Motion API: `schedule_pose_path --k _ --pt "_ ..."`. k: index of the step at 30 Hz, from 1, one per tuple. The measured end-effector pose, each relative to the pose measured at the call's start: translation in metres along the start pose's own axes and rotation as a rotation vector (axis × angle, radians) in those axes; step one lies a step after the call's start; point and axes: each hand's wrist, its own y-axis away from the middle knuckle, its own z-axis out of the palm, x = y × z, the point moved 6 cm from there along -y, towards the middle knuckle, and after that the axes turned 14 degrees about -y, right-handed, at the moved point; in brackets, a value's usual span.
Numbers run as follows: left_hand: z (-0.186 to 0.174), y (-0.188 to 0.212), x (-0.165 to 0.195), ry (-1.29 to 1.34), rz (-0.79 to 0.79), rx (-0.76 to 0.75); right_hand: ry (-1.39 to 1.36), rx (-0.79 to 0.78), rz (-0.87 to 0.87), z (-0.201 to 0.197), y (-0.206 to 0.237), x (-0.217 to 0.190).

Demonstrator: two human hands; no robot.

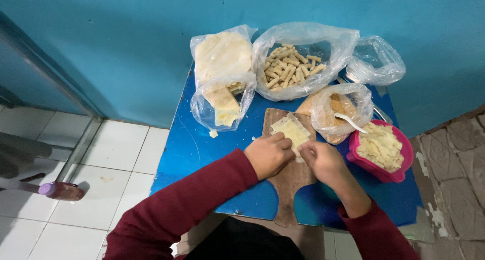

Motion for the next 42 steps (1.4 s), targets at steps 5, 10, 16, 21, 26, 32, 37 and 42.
schedule_pose_path --k 5,10,16,21,26,32,37,42 --pt "-0.001 0.005 -0.010 0.188 -0.059 -0.091 -0.057 -0.003 -0.017 0.000 0.001 0.000" --pt "-0.005 0.003 -0.011 0.196 -0.075 -0.039 -0.069 0.011 -0.029 -0.001 0.004 -0.006" --pt "-0.011 0.001 -0.013 0.037 -0.072 0.016 -0.031 0.005 0.035 -0.001 0.005 -0.007" --pt "-0.014 -0.001 -0.010 -0.012 -0.033 0.046 -0.042 0.016 -0.011 -0.001 0.004 -0.007" --pt "-0.013 -0.001 -0.009 -0.018 -0.010 0.007 -0.051 0.016 -0.002 0.000 0.005 -0.007" --pt "-0.001 0.008 -0.027 0.206 -0.204 -0.274 -0.018 -0.005 0.049 0.000 0.003 -0.004" --pt "-0.003 0.001 -0.037 0.339 -0.427 -0.101 -0.005 0.006 0.083 0.000 0.005 -0.006" --pt "0.014 0.000 -0.025 0.423 -0.583 -0.121 -0.037 0.039 0.000 -0.001 0.014 -0.021"
